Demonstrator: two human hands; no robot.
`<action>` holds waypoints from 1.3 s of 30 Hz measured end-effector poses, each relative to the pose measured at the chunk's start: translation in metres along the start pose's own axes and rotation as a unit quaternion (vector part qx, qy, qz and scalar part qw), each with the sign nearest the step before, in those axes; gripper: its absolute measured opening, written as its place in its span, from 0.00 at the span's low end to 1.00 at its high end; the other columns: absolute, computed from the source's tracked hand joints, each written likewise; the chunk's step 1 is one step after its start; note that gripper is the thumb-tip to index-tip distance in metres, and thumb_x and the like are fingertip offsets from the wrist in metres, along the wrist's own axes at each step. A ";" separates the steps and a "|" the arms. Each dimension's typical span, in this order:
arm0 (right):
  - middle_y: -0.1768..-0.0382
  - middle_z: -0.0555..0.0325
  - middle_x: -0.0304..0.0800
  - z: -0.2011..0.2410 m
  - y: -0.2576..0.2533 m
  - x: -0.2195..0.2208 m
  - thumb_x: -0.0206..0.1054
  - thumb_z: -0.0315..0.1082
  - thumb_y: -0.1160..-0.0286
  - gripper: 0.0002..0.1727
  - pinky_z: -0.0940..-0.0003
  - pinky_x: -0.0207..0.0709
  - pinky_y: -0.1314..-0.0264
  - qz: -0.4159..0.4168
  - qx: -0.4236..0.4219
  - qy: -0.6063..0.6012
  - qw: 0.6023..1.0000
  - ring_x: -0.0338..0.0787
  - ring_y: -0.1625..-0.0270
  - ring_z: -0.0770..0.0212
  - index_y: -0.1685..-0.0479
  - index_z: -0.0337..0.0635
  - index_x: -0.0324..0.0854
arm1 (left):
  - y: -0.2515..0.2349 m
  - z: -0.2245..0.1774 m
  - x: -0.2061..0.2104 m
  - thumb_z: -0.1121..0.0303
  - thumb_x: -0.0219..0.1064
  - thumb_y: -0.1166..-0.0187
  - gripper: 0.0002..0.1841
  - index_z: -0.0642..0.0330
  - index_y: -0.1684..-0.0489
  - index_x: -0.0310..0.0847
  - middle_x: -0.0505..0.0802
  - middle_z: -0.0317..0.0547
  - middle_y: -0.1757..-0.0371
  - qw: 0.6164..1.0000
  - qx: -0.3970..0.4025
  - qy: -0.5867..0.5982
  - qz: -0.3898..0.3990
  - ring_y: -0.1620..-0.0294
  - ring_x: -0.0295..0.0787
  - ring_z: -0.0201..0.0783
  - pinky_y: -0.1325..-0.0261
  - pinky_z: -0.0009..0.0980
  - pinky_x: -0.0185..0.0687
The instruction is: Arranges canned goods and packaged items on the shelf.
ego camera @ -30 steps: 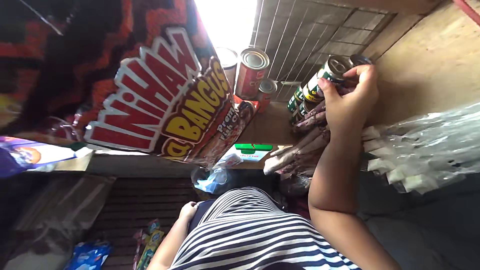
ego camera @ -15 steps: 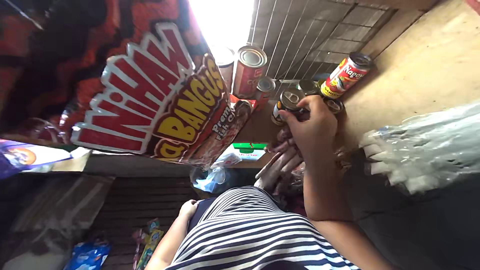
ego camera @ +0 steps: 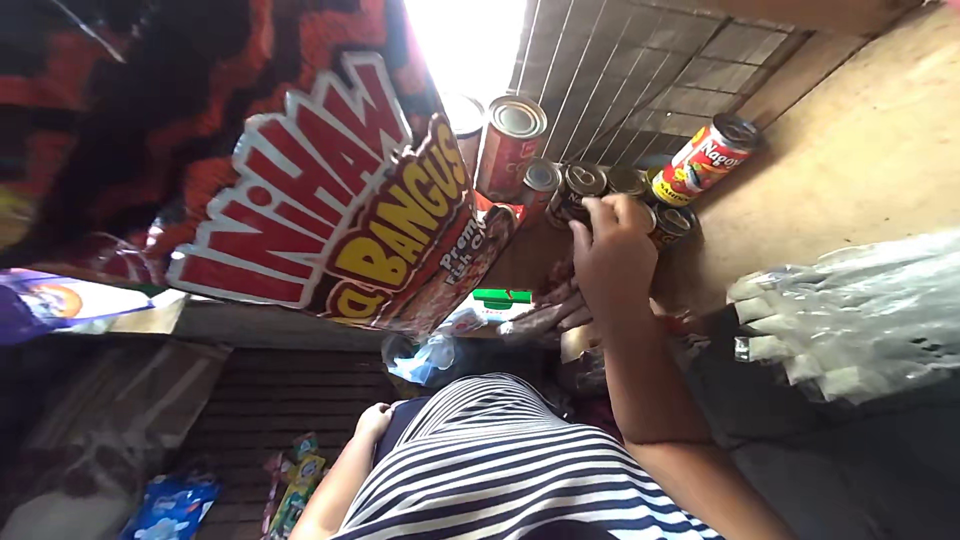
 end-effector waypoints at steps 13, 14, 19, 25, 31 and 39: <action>0.37 0.37 0.87 -0.007 0.014 0.002 0.54 0.25 0.14 0.19 0.38 0.86 0.52 0.138 0.011 0.024 0.990 0.93 0.48 0.36 0.31 0.37 0.83 | -0.086 0.049 0.039 0.56 0.57 0.09 0.21 0.59 0.28 0.82 0.86 0.60 0.27 0.995 -0.032 -0.055 0.078 0.21 0.78 0.56 0.17 0.57 0.66; 0.37 0.36 0.86 -0.012 0.015 -0.017 0.54 0.28 0.12 0.19 0.38 0.85 0.52 0.099 0.010 0.009 0.995 0.92 0.47 0.35 0.28 0.38 0.81 | -0.084 0.049 0.038 0.56 0.57 0.09 0.21 0.59 0.28 0.82 0.86 0.60 0.27 0.995 -0.034 -0.054 0.079 0.21 0.78 0.56 0.17 0.56 0.66; 0.34 0.27 0.81 -0.063 -0.005 -0.075 0.58 0.37 0.13 0.30 0.39 0.80 0.41 -0.119 0.109 -0.003 0.987 0.88 0.41 0.31 0.13 0.38 0.65 | -0.076 0.046 0.035 0.56 0.57 0.09 0.21 0.58 0.28 0.83 0.87 0.60 0.27 0.994 -0.039 -0.065 0.078 0.21 0.79 0.56 0.17 0.56 0.67; 0.34 0.29 0.81 -0.076 -0.029 -0.057 0.62 0.40 0.17 0.28 0.40 0.79 0.39 -0.162 0.174 -0.003 0.971 0.86 0.37 0.32 0.18 0.43 0.70 | -0.077 0.046 0.036 0.57 0.57 0.09 0.21 0.58 0.29 0.83 0.87 0.59 0.28 0.995 -0.037 -0.059 0.071 0.22 0.79 0.55 0.18 0.56 0.67; 0.37 0.32 0.84 -0.078 -0.029 -0.050 0.67 0.40 0.21 0.25 0.48 0.80 0.38 -0.249 0.142 -0.032 0.957 0.88 0.38 0.38 0.33 0.29 0.75 | -0.075 0.053 0.040 0.57 0.56 0.09 0.20 0.57 0.30 0.83 0.87 0.59 0.28 0.996 -0.047 -0.045 0.064 0.21 0.79 0.55 0.18 0.56 0.68; 0.46 0.42 0.82 -0.048 0.040 -0.080 0.75 0.37 0.24 0.22 0.71 0.87 0.53 -0.333 -0.049 -0.196 0.921 0.88 0.58 0.66 0.46 0.27 0.75 | -0.074 0.054 0.038 0.56 0.56 0.09 0.21 0.58 0.29 0.83 0.87 0.59 0.27 0.995 -0.054 -0.042 0.071 0.21 0.79 0.55 0.17 0.56 0.67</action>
Point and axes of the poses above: each hand's wrist, its own y-axis away from the middle knuckle, its own x-axis out of the palm, z = x × y, the point moved 6 cm from there along -y, towards the middle knuckle
